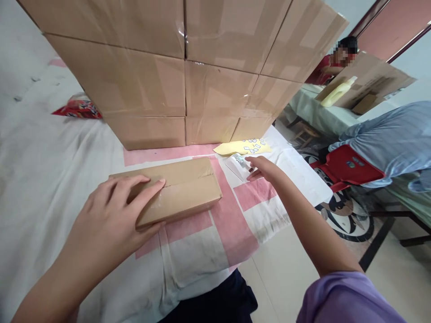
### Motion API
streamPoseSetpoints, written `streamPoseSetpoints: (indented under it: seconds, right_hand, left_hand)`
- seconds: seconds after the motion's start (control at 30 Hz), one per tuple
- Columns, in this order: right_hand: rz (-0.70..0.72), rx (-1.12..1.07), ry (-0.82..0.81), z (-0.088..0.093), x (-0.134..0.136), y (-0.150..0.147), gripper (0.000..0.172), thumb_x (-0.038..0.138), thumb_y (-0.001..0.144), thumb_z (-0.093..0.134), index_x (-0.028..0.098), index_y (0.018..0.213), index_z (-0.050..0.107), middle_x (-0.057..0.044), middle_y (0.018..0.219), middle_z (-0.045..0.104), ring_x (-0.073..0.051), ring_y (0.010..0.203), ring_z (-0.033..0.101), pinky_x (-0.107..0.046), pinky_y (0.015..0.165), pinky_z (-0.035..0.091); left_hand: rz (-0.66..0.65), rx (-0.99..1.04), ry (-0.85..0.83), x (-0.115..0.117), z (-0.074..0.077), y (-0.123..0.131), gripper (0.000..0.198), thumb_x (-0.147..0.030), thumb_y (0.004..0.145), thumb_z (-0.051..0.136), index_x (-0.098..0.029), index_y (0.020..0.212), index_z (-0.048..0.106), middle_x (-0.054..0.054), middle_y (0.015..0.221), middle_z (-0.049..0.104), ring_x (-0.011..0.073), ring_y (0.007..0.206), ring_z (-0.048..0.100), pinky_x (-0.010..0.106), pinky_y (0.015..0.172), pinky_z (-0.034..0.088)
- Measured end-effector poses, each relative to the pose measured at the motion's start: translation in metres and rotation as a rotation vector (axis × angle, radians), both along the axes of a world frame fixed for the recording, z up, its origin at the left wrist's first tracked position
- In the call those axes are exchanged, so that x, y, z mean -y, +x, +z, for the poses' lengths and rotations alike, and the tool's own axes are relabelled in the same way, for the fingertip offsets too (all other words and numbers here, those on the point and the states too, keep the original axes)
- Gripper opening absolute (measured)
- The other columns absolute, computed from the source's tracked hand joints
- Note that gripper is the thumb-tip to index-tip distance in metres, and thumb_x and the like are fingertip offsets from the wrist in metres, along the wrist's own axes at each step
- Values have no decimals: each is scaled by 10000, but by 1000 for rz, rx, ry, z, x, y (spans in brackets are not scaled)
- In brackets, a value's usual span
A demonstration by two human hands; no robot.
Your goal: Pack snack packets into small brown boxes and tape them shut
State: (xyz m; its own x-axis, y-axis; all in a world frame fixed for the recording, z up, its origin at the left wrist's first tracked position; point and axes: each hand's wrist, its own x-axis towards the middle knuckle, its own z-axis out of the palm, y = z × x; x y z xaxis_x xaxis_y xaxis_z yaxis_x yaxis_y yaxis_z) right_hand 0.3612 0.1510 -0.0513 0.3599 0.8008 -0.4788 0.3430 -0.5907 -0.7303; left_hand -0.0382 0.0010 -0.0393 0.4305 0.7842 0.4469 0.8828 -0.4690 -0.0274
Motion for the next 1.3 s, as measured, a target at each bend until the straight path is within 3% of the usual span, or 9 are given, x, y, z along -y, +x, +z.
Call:
streamPoseSetpoints:
  seconds: [0.33, 0.53, 0.9, 1.3]
  right_hand:
    - [-69, -225, 129, -9, 19, 3, 216, 207, 790, 821, 142, 830, 618, -64, 701, 680, -264, 535, 744, -378, 538, 673]
    - [-111, -293, 233, -14, 30, -1, 314, 305, 858, 759, 177, 693, 524, -50, 627, 635, -253, 533, 739, -348, 514, 657]
    - [-232, -339, 472, -44, 50, -11, 317, 332, 781, 803, 202, 691, 529, -5, 556, 601, -201, 532, 715, -274, 512, 634]
    - [-335, -392, 545, -55, 56, -19, 300, 310, 720, 820, 213, 676, 540, 18, 543, 592, -178, 559, 708, -278, 599, 662]
  left_hand:
    - [30, -7, -17, 0, -1, 2, 684, -328, 764, 729, -221, 1408, 527, 142, 1313, 564, 380, 1157, 508, 538, 999, 476]
    - [44, -14, -34, 0, 1, 3, 667, -351, 784, 716, -230, 1411, 523, 140, 1322, 554, 382, 1163, 501, 537, 995, 475]
    - [47, -12, -27, 1, 0, 2, 605, -356, 821, 662, -227, 1397, 529, 149, 1320, 543, 378, 1156, 495, 539, 983, 471]
    - [50, 8, -29, 1, -1, 2, 609, -361, 826, 661, -238, 1409, 532, 157, 1329, 552, 395, 1180, 506, 553, 990, 469]
